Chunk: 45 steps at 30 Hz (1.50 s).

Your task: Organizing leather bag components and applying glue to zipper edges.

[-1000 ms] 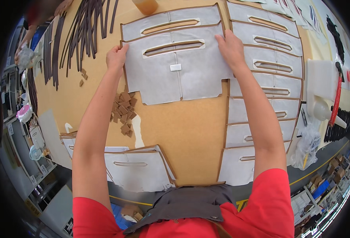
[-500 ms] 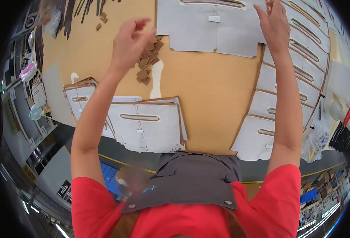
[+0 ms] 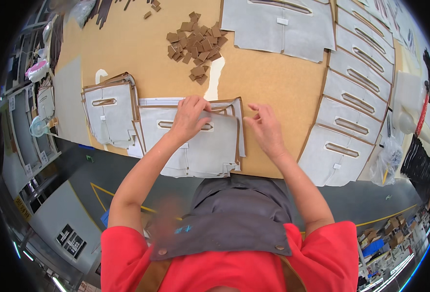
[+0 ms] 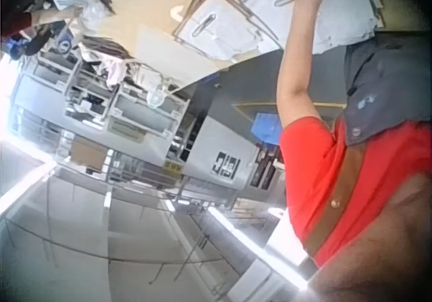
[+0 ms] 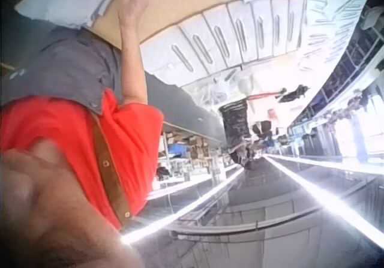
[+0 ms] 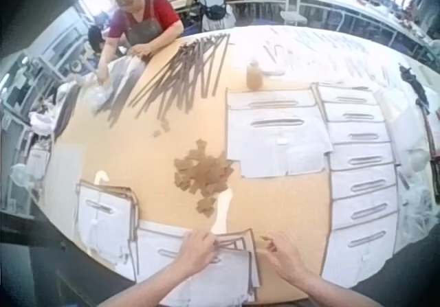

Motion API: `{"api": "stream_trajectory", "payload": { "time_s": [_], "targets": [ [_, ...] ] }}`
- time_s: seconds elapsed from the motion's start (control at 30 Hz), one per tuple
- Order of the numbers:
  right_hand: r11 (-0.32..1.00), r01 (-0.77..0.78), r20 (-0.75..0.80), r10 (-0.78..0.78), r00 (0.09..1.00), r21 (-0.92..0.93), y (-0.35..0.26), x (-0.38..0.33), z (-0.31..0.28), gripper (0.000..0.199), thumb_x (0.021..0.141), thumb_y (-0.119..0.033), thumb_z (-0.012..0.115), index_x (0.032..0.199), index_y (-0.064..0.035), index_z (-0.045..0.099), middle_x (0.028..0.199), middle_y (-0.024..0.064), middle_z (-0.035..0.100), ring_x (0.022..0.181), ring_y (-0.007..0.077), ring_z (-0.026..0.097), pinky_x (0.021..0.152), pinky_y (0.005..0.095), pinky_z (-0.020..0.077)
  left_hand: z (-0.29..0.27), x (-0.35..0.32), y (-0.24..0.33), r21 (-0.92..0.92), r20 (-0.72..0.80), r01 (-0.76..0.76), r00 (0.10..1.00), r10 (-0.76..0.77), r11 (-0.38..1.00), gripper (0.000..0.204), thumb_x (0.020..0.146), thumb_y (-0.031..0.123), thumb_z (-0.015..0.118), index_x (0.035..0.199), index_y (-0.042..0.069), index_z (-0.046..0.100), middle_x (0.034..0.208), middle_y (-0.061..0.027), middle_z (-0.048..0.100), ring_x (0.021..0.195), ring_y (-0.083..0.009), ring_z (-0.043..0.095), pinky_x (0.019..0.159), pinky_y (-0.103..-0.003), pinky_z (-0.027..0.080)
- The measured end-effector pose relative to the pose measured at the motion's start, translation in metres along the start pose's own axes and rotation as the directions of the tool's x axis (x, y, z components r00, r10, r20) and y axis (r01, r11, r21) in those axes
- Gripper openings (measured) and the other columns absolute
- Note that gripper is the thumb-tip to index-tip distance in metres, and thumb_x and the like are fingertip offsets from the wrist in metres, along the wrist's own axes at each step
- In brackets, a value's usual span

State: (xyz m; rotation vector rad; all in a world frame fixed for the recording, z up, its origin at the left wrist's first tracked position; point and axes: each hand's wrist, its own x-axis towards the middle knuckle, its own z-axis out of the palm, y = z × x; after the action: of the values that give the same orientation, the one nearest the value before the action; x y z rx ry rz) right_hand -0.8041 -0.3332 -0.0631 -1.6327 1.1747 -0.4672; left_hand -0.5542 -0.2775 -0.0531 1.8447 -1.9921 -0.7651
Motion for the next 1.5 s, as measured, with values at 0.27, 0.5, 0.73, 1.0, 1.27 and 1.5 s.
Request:
{"api": "stream_trajectory", "payload": {
  "time_s": [0.27, 0.5, 0.73, 1.0, 1.27, 1.5],
  "targets": [
    [0.962, -0.182, 0.146, 0.154, 0.977, 0.203, -0.007, -0.059, 0.063, 0.049, 0.078, -0.021, 0.077, 0.119, -0.0043, 0.057, 0.108, 0.0072, 0.057, 0.093, 0.018, 0.052, 0.083, 0.0299, 0.0443, -0.024, -0.039, -0.007, -0.148, 0.01, -0.025, 1.0, 0.026, 0.989, 0.019, 0.072, 0.006, 0.072, 0.084, 0.01, 0.058, 0.082, -0.0031, 0.061, 0.085, -0.0232, 0.058, 0.083, -0.035, 0.038],
    [0.963, 0.259, -0.016, -0.26, 0.965, -0.071, 0.006, -0.06, 0.065, 0.034, 0.078, -0.016, 0.073, 0.108, -0.0071, 0.061, 0.095, 0.0095, 0.061, 0.087, 0.0281, 0.054, 0.079, 0.0374, 0.044, -0.063, -0.042, -0.031, 0.056, 0.265, 0.091, 0.959, -0.102, 0.994, 0.022, 0.07, 0.013, 0.078, 0.084, 0.01, 0.062, 0.083, -0.0009, 0.064, 0.088, -0.022, 0.059, 0.087, -0.036, 0.035],
    [0.964, -0.087, -0.14, 0.125, 0.982, 0.253, -0.041, -0.042, 0.013, 0.01, 0.091, -0.009, 0.06, 0.098, -0.0023, 0.06, 0.079, 0.0148, 0.058, 0.071, 0.0278, 0.057, 0.064, 0.0329, 0.0455, -0.138, -0.035, -0.041, 0.089, 0.397, 0.573, 0.73, -0.557, 0.815, 0.023, 0.072, 0.009, 0.078, 0.091, 0.007, 0.065, 0.076, -0.0034, 0.064, 0.067, -0.0126, 0.059, 0.063, -0.029, 0.046],
    [0.967, -0.036, -0.434, 0.146, 0.889, 0.251, 0.037, 0.09, -0.146, 0.019, 0.093, -0.018, 0.057, 0.095, 0.001, 0.058, 0.071, -0.0002, 0.053, 0.069, 0.0076, 0.044, 0.062, 0.0249, 0.0404, -0.114, 0.132, -0.002, -0.583, 0.116, 0.472, 0.854, -0.508, 0.661, 0.023, 0.081, 0.014, 0.073, 0.096, -0.001, 0.065, 0.083, -0.0024, 0.065, 0.074, -0.0075, 0.059, 0.065, -0.021, 0.046],
    [0.98, -0.179, -0.475, 0.198, 0.857, 0.085, 0.091, 0.177, -0.194, 0.023, 0.091, -0.022, 0.058, 0.092, 0.001, 0.058, 0.071, 0.0078, 0.057, 0.064, 0.0164, 0.049, 0.064, 0.0301, 0.0426, -0.033, 0.276, -0.029, -0.73, -0.013, 0.391, 0.813, -0.583, 0.561, 0.024, 0.085, 0.019, 0.07, 0.099, -0.001, 0.067, 0.084, -0.0027, 0.065, 0.072, -0.009, 0.057, 0.064, -0.023, 0.045],
    [0.968, -0.247, -0.497, 0.19, 0.847, -0.05, 0.082, 0.185, -0.194, 0.026, 0.091, -0.026, 0.059, 0.095, -0.0004, 0.058, 0.074, 0.0135, 0.062, 0.066, 0.0276, 0.057, 0.067, 0.0357, 0.0458, -0.005, 0.291, -0.052, -0.611, -0.061, 0.495, 0.749, -0.66, 0.617, 0.022, 0.087, 0.022, 0.068, 0.1, 0.004, 0.068, 0.088, 0.0003, 0.065, 0.077, -0.0077, 0.055, 0.071, -0.024, 0.045]
  ]
}}
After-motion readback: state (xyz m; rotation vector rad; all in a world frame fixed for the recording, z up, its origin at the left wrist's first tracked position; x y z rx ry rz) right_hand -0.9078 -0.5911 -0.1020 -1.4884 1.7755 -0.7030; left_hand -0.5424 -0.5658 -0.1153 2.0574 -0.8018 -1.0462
